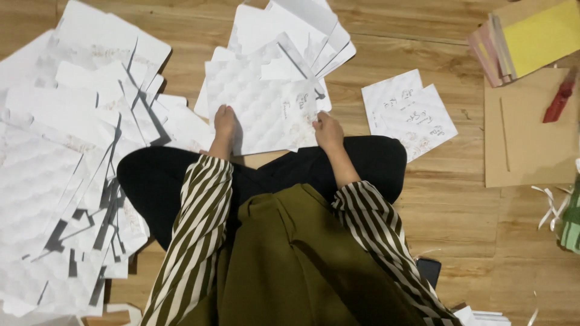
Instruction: Manually inserting invitation cards into envelopes while sitting on the floor.
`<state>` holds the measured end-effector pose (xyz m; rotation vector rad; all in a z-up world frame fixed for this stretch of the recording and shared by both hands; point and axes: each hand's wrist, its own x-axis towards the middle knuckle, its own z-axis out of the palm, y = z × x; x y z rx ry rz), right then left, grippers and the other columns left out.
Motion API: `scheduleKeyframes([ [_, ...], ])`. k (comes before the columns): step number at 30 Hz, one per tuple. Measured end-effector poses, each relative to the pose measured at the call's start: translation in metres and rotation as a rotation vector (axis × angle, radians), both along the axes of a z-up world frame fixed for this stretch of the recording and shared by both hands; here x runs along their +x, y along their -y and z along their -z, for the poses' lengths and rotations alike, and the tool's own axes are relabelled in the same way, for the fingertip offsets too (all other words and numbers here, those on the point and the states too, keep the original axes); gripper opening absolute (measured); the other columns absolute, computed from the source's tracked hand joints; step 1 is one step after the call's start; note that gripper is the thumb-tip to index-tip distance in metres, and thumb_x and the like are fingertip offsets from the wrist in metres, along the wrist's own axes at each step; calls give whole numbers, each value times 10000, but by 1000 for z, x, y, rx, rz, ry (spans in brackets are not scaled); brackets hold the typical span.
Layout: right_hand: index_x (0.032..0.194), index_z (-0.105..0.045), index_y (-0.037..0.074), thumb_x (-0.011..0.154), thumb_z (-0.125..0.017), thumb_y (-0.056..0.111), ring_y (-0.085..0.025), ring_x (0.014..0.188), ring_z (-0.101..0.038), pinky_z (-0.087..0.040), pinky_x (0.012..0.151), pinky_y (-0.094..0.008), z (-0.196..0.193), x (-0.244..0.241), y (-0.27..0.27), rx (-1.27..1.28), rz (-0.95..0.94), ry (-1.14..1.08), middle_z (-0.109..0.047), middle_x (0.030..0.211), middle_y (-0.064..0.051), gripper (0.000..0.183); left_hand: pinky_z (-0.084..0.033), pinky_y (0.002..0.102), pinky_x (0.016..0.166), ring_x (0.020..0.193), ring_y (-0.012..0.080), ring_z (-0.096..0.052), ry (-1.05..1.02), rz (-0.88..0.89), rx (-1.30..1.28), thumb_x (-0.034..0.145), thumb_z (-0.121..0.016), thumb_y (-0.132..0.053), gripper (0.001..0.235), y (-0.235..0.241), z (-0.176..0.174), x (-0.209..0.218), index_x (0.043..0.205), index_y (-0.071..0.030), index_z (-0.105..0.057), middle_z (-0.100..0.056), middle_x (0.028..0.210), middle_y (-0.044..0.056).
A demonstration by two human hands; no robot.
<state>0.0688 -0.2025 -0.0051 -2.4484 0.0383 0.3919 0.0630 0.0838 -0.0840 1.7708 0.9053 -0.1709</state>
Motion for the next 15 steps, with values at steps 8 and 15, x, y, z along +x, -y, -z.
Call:
scheduleKeyframes([
  [8, 1052, -569, 82, 843, -504, 124, -206, 415, -612, -516, 424, -288, 24, 5, 8, 337, 137, -247, -570, 484, -72, 223, -251, 511, 1035, 1293, 368, -254, -22, 78, -81, 945, -386, -347, 538, -3, -11, 3, 1359, -15, -302, -304, 1376, 222],
  [15, 1210, -469, 13, 855, -471, 101, -274, 513, -649, -550, 499, -336, 10, -1, 4, 488, 142, -379, -604, 628, -210, 366, -280, 496, 1003, 1254, 367, -306, -4, 111, -95, 964, -354, -378, 384, -10, -14, -1, 1188, -66, -348, -339, 1284, 213],
])
